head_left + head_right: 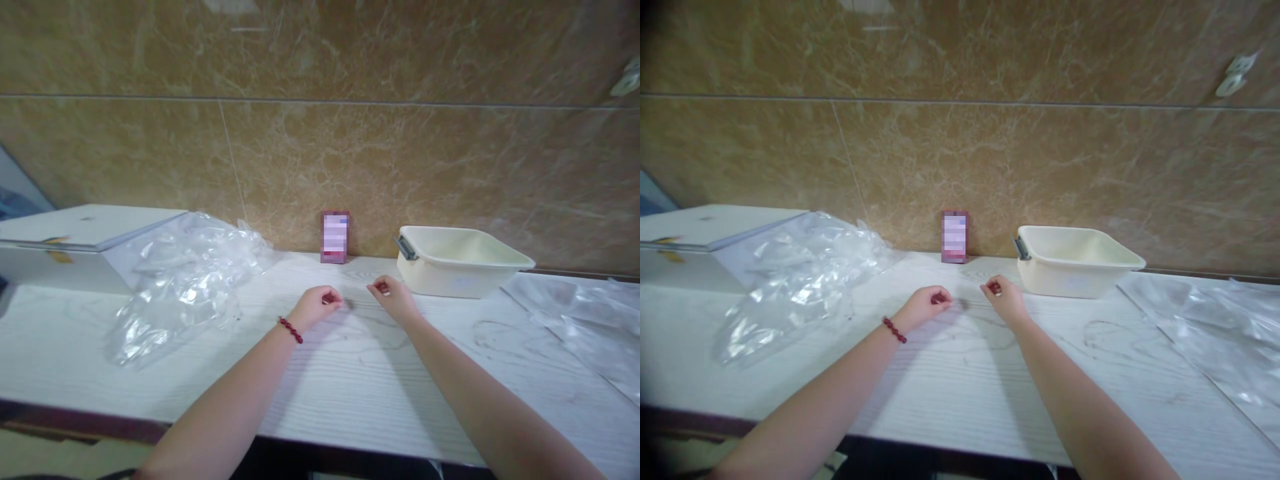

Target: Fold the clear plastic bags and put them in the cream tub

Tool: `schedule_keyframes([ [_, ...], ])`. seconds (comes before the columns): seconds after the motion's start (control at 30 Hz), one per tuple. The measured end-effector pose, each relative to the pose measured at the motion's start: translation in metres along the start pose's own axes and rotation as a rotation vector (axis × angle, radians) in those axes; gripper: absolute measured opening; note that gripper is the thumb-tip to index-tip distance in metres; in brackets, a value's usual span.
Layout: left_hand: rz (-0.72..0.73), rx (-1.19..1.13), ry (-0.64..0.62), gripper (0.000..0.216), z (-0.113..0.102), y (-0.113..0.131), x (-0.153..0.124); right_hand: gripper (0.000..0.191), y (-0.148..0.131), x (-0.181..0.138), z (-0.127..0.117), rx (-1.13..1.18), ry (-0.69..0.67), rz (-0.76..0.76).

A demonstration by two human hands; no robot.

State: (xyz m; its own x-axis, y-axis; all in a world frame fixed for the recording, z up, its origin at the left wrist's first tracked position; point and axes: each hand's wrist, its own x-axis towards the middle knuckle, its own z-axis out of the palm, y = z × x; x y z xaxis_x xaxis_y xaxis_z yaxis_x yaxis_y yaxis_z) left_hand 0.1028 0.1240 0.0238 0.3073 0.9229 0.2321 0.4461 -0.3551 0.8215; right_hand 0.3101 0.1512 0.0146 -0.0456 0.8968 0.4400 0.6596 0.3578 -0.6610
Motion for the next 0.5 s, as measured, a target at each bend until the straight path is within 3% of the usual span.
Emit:
schedule_keyframes([
  [0.23,-0.007,0.296,0.263,0.014,-0.031,-0.007,0.004,0.024,0.005,0.003,0.000,0.045,-0.003,0.028],
  [0.5,-0.101,0.636,0.309,0.021,-0.076,-0.004,0.015,0.026,0.007,0.001,0.003,0.083,-0.045,0.054],
])
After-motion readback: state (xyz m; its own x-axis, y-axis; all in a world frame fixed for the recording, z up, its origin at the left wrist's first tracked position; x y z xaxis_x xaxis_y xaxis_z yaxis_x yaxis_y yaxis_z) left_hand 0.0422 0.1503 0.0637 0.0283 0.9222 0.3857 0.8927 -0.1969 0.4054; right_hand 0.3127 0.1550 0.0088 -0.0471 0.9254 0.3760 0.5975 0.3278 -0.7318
